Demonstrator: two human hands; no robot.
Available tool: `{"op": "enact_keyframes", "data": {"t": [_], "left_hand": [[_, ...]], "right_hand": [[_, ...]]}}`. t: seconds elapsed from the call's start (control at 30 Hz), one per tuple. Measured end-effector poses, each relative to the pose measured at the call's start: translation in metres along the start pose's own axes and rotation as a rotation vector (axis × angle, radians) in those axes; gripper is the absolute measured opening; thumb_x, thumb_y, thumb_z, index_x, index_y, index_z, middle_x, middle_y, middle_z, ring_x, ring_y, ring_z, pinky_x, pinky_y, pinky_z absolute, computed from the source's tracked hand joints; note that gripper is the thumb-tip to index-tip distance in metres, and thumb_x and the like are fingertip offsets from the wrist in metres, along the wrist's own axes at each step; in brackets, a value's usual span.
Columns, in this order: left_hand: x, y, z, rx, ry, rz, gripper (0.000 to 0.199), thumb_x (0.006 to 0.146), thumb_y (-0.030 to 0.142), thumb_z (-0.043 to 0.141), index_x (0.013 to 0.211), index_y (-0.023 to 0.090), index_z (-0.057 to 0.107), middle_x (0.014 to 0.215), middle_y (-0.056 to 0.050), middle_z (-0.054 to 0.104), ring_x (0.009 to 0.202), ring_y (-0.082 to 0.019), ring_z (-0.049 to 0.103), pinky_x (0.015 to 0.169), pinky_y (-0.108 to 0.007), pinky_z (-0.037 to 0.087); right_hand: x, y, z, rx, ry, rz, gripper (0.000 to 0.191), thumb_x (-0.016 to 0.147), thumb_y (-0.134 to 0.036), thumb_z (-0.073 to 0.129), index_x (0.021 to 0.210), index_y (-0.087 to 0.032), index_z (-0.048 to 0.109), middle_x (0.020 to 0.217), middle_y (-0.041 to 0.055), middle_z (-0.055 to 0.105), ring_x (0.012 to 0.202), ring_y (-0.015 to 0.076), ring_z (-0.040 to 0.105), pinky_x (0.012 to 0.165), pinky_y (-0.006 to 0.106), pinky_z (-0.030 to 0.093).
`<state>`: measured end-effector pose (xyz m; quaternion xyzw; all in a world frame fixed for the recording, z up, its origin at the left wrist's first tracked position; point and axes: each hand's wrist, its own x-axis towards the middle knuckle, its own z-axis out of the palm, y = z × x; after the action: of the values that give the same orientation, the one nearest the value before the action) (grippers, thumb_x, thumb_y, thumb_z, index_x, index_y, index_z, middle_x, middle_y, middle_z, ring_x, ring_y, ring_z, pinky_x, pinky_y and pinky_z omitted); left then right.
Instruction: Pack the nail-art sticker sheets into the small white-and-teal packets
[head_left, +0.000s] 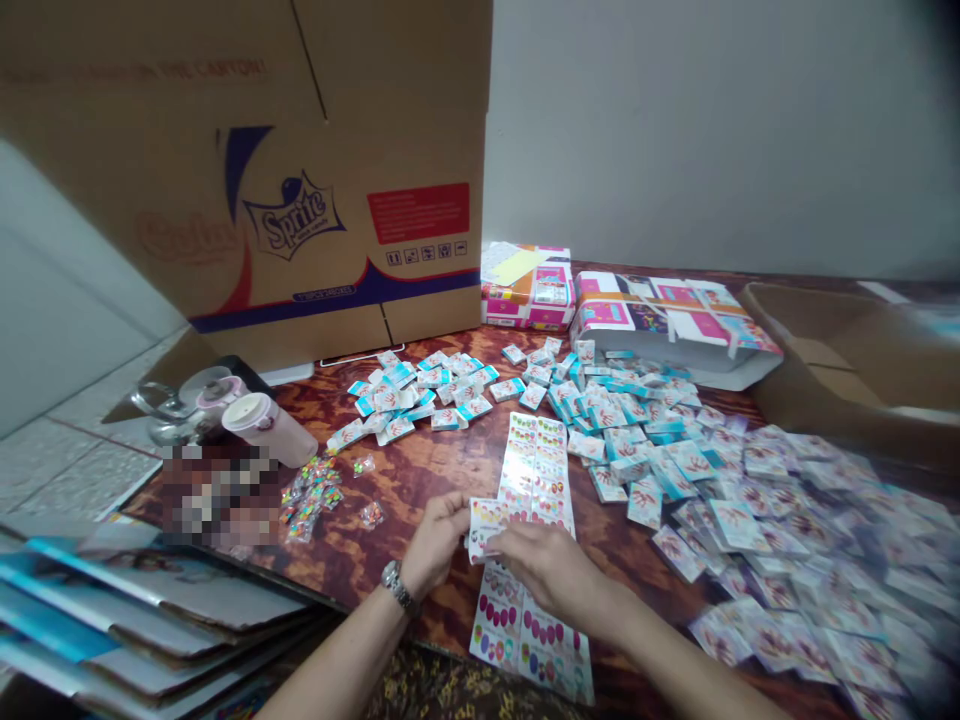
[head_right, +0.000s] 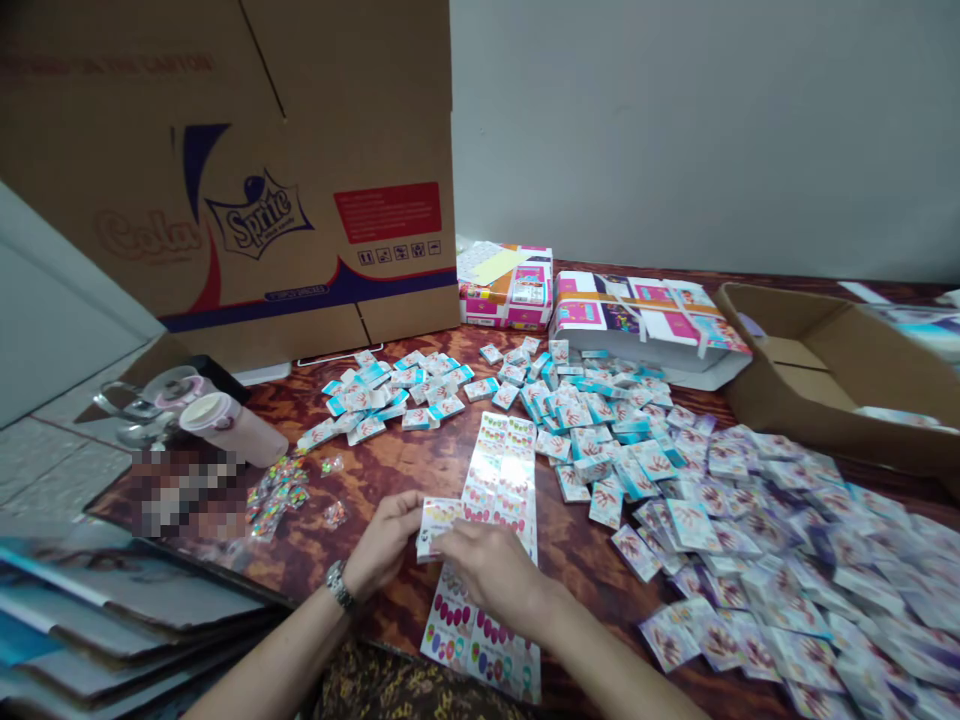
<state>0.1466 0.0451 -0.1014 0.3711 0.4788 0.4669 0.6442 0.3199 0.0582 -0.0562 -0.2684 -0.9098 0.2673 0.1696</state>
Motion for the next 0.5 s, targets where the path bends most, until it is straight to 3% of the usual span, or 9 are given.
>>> {"op": "enact_keyframes", "data": {"t": [0.13,0.27,0.4,0.5], "left_hand": [[-0.006,0.008,0.001,-0.025,-0.106,-0.015,0.024,0.075,0.035,0.061,0.077,0.011,0.064,0.066,-0.002,0.060,0.059,-0.010,0.051,0.060,-0.021,0.039],[-0.012,0.017,0.003,-0.102,-0.153,-0.061,0.028,0.078,0.038,0.058,0.086,0.012,0.064,0.074,-0.003,0.062,0.067,-0.013,0.056,0.066,-0.024,0.042],[-0.017,0.020,0.008,-0.150,-0.127,-0.055,0.025,0.073,0.032,0.064,0.092,0.015,0.060,0.087,-0.004,0.063,0.079,-0.015,0.058,0.071,-0.027,0.046],[-0.019,0.018,0.007,-0.193,-0.040,-0.079,0.026,0.066,0.019,0.068,0.090,0.014,0.059,0.083,-0.004,0.064,0.074,-0.014,0.060,0.068,-0.024,0.048]], "right_hand": [[0.006,0.008,0.000,0.066,0.111,0.190,0.020,0.088,-0.023,0.045,0.103,-0.021,0.057,0.090,0.0057,0.057,0.084,0.0170,0.056,0.073,0.026,0.045],[0.012,0.017,-0.001,0.088,0.180,0.277,0.026,0.084,-0.028,0.052,0.110,-0.021,0.052,0.095,0.0056,0.054,0.080,0.0169,0.056,0.067,0.026,0.045],[0.013,0.020,0.006,-0.042,0.194,0.230,0.013,0.088,-0.025,0.046,0.086,-0.019,0.057,0.078,0.0034,0.056,0.072,0.0156,0.055,0.063,0.024,0.043],[0.009,0.019,0.013,-0.274,0.227,0.049,0.020,0.090,-0.017,0.040,0.089,-0.019,0.059,0.084,0.0066,0.060,0.074,0.0162,0.055,0.067,0.026,0.043]]}}
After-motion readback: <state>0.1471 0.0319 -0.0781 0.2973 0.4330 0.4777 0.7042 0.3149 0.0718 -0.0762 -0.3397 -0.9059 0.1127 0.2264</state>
